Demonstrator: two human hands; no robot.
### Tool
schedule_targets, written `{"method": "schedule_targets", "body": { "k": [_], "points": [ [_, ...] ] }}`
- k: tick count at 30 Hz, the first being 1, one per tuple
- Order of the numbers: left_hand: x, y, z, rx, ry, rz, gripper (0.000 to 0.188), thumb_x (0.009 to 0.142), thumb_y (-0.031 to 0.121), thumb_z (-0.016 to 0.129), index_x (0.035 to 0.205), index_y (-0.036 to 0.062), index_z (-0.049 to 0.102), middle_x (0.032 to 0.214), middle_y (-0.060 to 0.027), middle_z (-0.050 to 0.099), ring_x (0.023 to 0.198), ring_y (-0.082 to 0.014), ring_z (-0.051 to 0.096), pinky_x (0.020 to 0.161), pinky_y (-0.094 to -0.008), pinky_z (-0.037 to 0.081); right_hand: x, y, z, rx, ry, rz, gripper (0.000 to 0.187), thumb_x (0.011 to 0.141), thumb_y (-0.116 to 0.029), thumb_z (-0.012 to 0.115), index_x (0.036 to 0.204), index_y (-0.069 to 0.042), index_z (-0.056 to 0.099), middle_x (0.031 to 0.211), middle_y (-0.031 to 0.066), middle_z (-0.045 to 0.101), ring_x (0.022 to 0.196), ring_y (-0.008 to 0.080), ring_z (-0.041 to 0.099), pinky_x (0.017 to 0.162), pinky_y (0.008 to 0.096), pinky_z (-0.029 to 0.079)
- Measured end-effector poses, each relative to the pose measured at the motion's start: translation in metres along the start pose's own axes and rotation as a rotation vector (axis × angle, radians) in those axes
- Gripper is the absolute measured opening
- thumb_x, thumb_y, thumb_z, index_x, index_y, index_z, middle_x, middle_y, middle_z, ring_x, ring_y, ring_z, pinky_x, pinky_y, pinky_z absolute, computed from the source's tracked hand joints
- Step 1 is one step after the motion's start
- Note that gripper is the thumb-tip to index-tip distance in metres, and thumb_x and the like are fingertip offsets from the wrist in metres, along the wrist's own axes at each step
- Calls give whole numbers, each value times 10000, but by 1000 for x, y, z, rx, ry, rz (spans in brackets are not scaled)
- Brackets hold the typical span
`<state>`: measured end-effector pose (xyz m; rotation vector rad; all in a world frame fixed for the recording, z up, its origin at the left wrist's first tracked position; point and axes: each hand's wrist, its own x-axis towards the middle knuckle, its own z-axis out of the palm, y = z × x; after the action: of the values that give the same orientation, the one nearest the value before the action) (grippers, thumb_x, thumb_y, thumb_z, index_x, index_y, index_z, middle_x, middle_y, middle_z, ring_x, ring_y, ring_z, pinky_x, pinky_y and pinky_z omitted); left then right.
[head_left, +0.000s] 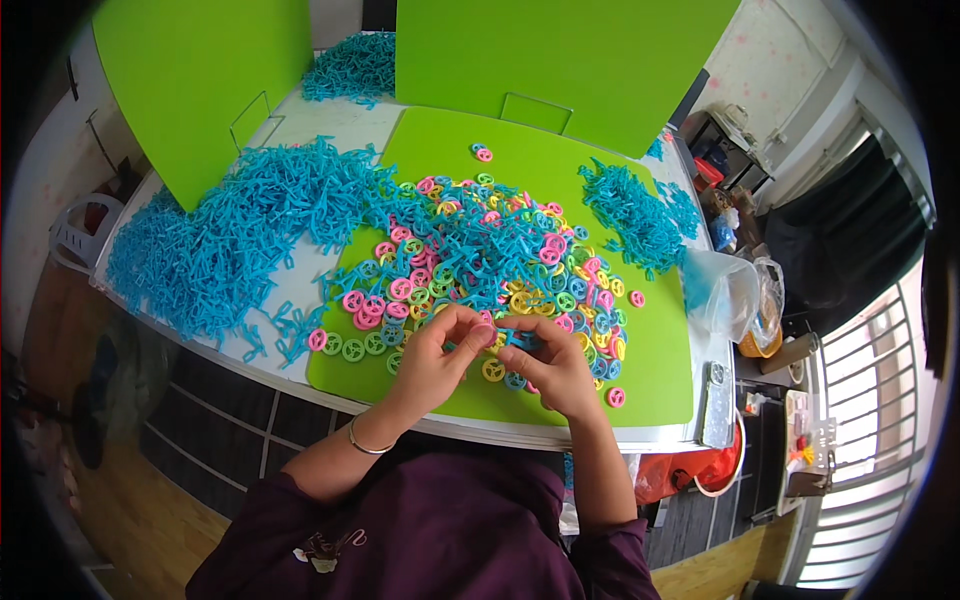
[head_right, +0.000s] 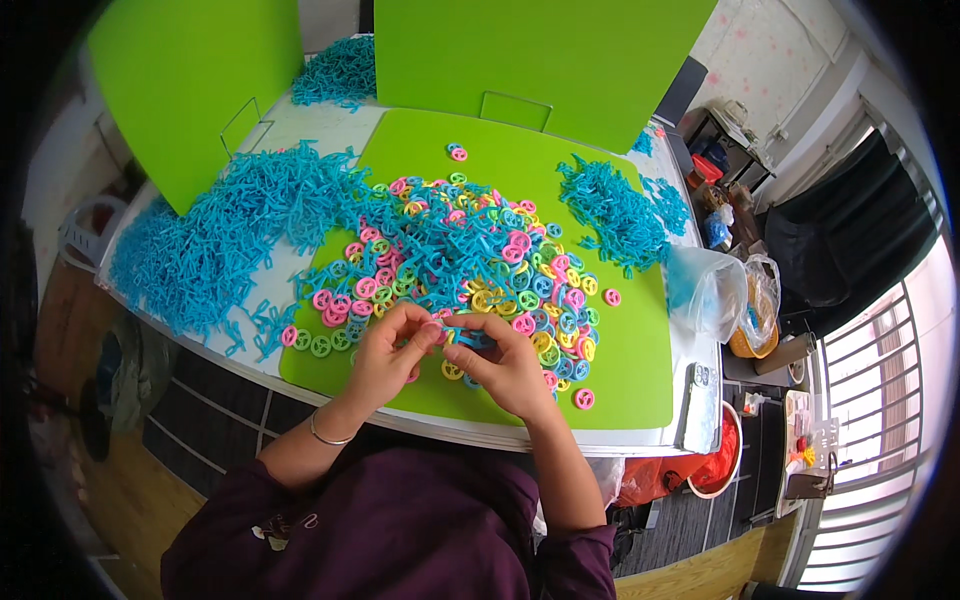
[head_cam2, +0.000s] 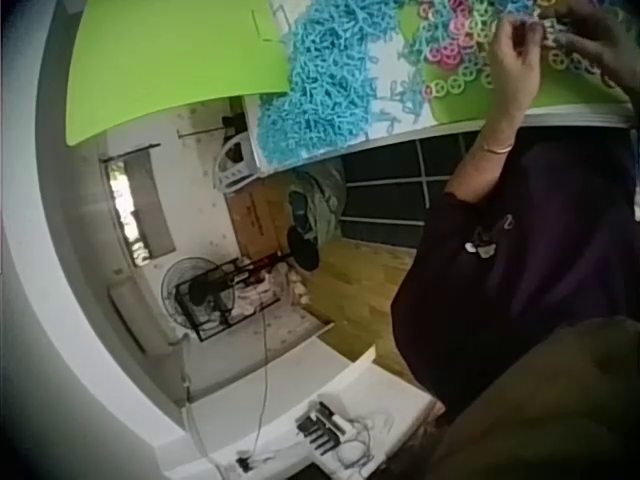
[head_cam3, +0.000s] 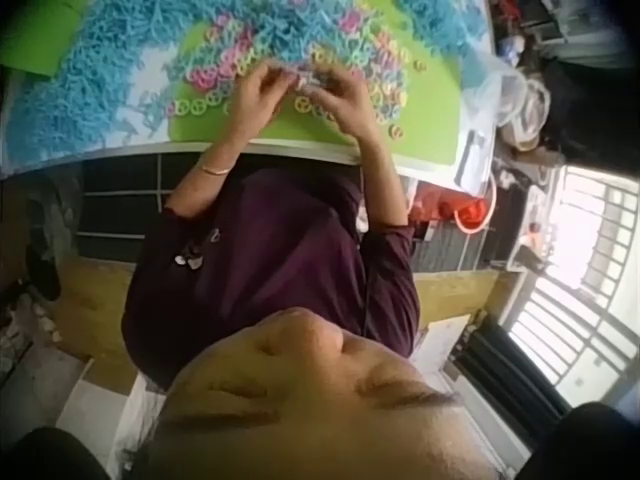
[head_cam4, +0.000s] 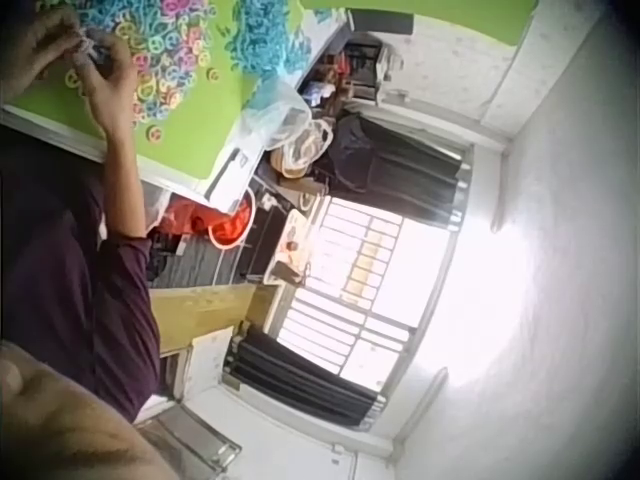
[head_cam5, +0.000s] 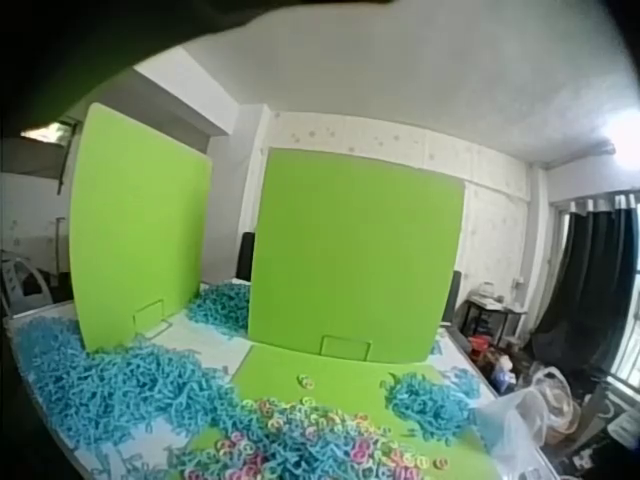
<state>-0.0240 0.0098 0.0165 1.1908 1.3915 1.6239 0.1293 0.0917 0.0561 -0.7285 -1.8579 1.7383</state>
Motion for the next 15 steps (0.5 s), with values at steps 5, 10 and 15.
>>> {"method": "schedule_targets", "body": {
  "k": [5, 10, 15],
  "points": [
    [-2, -1, 3, -63, -44, -53, 138, 926, 194, 587, 944, 60, 556, 738, 2, 609, 559, -22, 503, 442, -172, 376, 2, 20, -8, -8, 94, -26, 225, 808, -17, 694, 1004, -20, 584, 888, 21, 617, 773, 72, 581, 657, 202, 474],
    [-3, 0, 6, -187, -80, -19, 160, 939, 192, 560, 965, 36, 582, 799, -25, 640, 640, -55, 591, 505, -184, 452, 5, 25, -3, 98, 257, -264, 192, 797, 11, 693, 956, 1, 587, 927, 67, 639, 856, 113, 602, 746, 234, 489],
    [-3, 3, 0, -311, -131, -175, 215, 964, 213, 510, 964, 11, 584, 852, -42, 656, 779, -117, 667, 549, -200, 500, 3, 27, 0, -365, 278, -434, 200, 779, -39, 719, 960, -12, 638, 928, 33, 657, 830, 110, 606, 740, 264, 479]
  ]
}}
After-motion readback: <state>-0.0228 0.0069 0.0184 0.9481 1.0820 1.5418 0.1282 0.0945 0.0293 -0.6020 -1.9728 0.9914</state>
